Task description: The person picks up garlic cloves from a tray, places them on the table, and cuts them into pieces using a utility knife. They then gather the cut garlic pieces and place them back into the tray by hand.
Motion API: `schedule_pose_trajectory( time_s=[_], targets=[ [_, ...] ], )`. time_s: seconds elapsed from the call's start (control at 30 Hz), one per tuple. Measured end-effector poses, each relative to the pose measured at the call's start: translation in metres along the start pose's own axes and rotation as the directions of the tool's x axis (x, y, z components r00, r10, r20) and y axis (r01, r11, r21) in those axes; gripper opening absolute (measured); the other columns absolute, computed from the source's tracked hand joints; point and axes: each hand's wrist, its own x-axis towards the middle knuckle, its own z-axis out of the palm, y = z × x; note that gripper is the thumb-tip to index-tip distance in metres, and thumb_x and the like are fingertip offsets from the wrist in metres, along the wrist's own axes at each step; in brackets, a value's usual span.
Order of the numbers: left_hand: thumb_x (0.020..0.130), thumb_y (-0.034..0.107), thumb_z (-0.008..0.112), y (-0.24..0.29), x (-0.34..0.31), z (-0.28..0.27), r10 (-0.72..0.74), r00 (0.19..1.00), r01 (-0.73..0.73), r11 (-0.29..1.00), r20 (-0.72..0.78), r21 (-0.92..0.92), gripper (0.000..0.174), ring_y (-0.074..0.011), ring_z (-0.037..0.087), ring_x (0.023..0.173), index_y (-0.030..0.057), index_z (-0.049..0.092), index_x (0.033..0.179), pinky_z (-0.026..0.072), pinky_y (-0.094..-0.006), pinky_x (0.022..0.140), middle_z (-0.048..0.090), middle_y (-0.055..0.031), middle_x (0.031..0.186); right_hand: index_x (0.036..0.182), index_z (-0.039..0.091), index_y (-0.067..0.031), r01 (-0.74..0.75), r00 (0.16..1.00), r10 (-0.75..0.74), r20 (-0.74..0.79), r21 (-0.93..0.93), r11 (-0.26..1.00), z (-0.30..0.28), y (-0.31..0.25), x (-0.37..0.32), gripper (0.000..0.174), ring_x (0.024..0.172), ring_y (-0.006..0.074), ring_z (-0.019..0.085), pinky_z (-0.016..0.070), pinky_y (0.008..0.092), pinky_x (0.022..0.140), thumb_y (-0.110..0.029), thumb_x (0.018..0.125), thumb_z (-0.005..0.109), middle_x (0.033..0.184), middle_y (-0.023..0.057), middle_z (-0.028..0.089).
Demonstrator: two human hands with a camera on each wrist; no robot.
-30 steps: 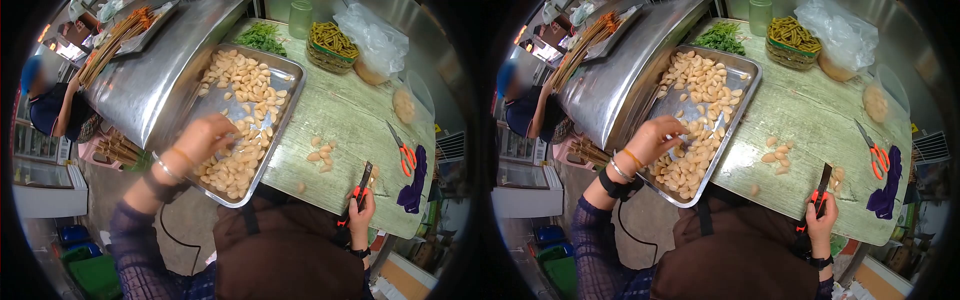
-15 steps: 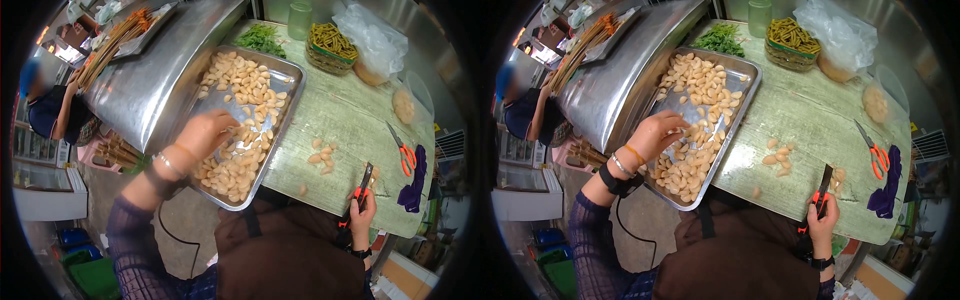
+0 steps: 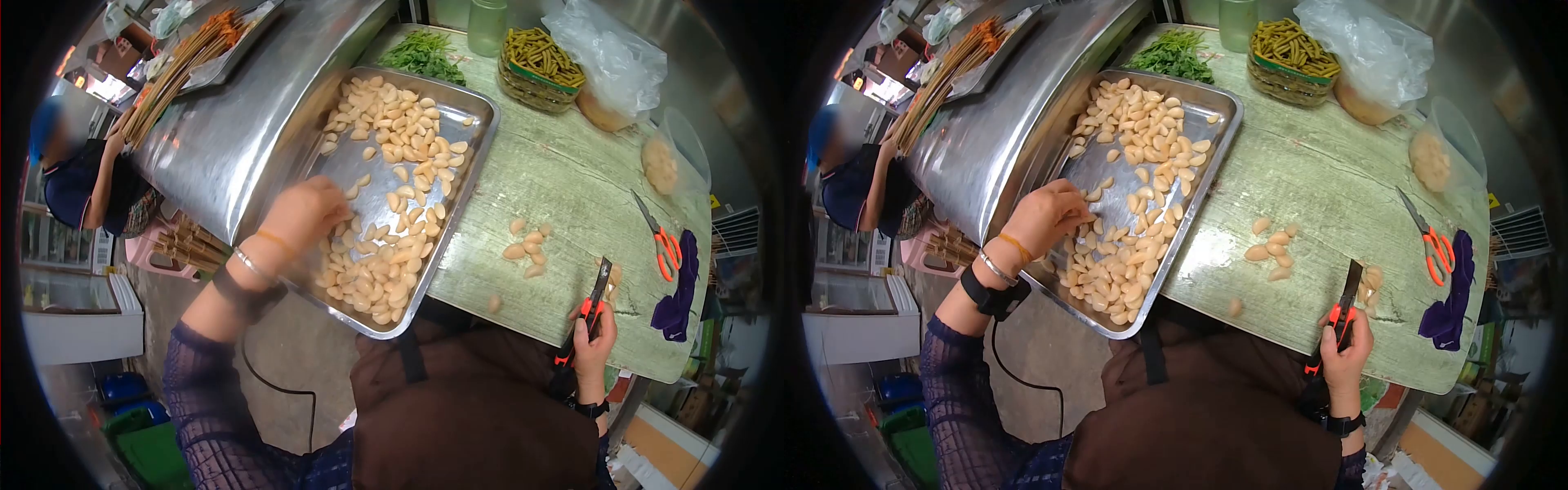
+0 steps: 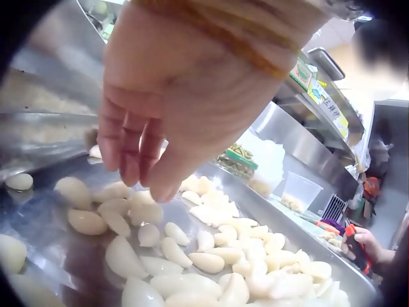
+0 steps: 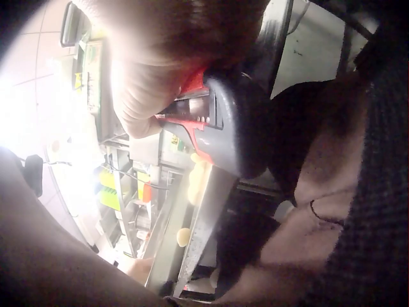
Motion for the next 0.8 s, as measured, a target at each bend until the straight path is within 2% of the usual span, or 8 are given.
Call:
schedule_pose_trajectory(
  time_s=[0.07, 0.17, 0.3, 0.4, 0.53, 0.63, 0.73, 0.8],
  targets=[
    [0.087, 0.005, 0.076, 0.01, 0.005, 0.002, 0.05, 0.999, -0.049, 0.988, -0.001, -0.146, 0.006, -0.0313, 0.069, 0.091, 0.0042, 0.074, 0.093, 0.0565, -0.0392, 0.081, 0.069, -0.0106, 0.1, 0.107, 0.059, 0.0001, -0.006, 1.0, 0.006, 0.007, 0.001, 1.0, -0.001, -0.001, -0.001, 0.019, 0.086, 0.0147, 0.06, 0.0492, 0.03, 0.083, -0.006, 0.089, 0.064, 0.093, 0.0064, 0.066],
    [0.087, 0.004, 0.077, 0.02, 0.016, 0.011, 0.207, 0.978, -0.202, 0.969, 0.016, -0.143, 0.01, -0.031, 0.069, 0.093, 0.0046, 0.074, 0.096, 0.0565, -0.0392, 0.081, 0.07, -0.0104, 0.1, 0.108, 0.059, 0.0002, 0.002, 1.0, -0.002, -0.004, -0.001, 1.0, 0.0, -0.001, -0.001, 0.019, 0.087, 0.0144, 0.06, 0.049, 0.0297, 0.084, -0.005, 0.09, 0.063, 0.094, 0.0064, 0.066],
    [0.085, 0.006, 0.078, 0.031, 0.022, 0.017, 0.302, 0.947, -0.278, 0.941, 0.106, -0.192, 0.013, -0.031, 0.068, 0.095, 0.0067, 0.074, 0.097, 0.056, -0.0393, 0.081, 0.069, -0.0091, 0.1, 0.108, 0.059, -0.0001, -0.002, 1.0, 0.002, -0.001, 0.022, 1.0, 0.001, -0.003, -0.001, 0.019, 0.087, 0.0145, 0.06, 0.0491, 0.0297, 0.084, -0.005, 0.09, 0.063, 0.094, 0.0066, 0.066],
    [0.084, 0.007, 0.078, 0.038, 0.019, 0.017, 0.264, 0.959, -0.253, 0.962, 0.108, -0.1, 0.011, -0.0308, 0.068, 0.094, 0.0072, 0.073, 0.094, 0.0563, -0.039, 0.08, 0.068, -0.0085, 0.1, 0.108, 0.059, -0.0001, 0.019, 1.0, -0.019, -0.001, 0.013, 1.0, 0.0, -0.001, 0.0, 0.019, 0.087, 0.0144, 0.06, 0.0491, 0.0297, 0.084, -0.006, 0.09, 0.063, 0.094, 0.0067, 0.066],
    [0.084, 0.004, 0.075, 0.01, 0.014, 0.018, 0.141, 0.981, -0.13, 0.988, 0.133, -0.088, 0.011, -0.03, 0.068, 0.094, 0.0065, 0.073, 0.094, 0.0567, -0.0386, 0.08, 0.067, -0.0084, 0.101, 0.108, 0.059, -0.0001, 0.0, 1.0, 0.0, 0.007, 0.028, 1.0, 0.0, -0.004, 0.0, 0.02, 0.086, 0.0145, 0.06, 0.049, 0.0297, 0.083, -0.009, 0.091, 0.064, 0.094, 0.0069, 0.067],
    [0.083, 0.005, 0.076, 0.01, 0.01, 0.02, 0.155, 0.988, -0.151, 0.978, 0.017, -0.141, 0.011, -0.0306, 0.069, 0.094, 0.0056, 0.073, 0.094, 0.0566, -0.0393, 0.08, 0.068, -0.0093, 0.098, 0.11, 0.059, 0.0001, 0.015, 1.0, -0.015, 0.018, 0.012, 1.0, 0.0, 0.0, 0.0, 0.022, 0.086, 0.0145, 0.059, 0.0488, 0.0299, 0.083, -0.011, 0.092, 0.065, 0.095, 0.0071, 0.067],
    [0.082, 0.006, 0.078, 0.021, 0.02, 0.019, 0.289, 0.957, -0.286, 0.951, 0.004, -0.113, 0.014, -0.0319, 0.069, 0.091, 0.0056, 0.073, 0.096, 0.0565, -0.041, 0.079, 0.07, -0.0098, 0.094, 0.111, 0.058, 0.0005, 0.026, 0.999, -0.026, 0.028, 0.012, 1.0, -0.002, 0.003, 0.0, 0.023, 0.087, 0.0143, 0.059, 0.0485, 0.0299, 0.084, -0.012, 0.093, 0.065, 0.095, 0.0073, 0.067],
    [0.082, 0.007, 0.078, 0.024, 0.026, 0.028, 0.282, 0.958, -0.276, 0.957, 0.053, -0.091, 0.017, -0.0325, 0.07, 0.09, 0.0064, 0.072, 0.097, 0.0563, -0.0418, 0.079, 0.071, -0.0098, 0.092, 0.112, 0.058, 0.0008, 0.022, 0.999, -0.022, 0.028, 0.016, 1.0, -0.001, 0.003, 0.0, 0.023, 0.088, 0.0142, 0.059, 0.0483, 0.0299, 0.085, -0.012, 0.093, 0.064, 0.096, 0.0075, 0.067]
  ],
)
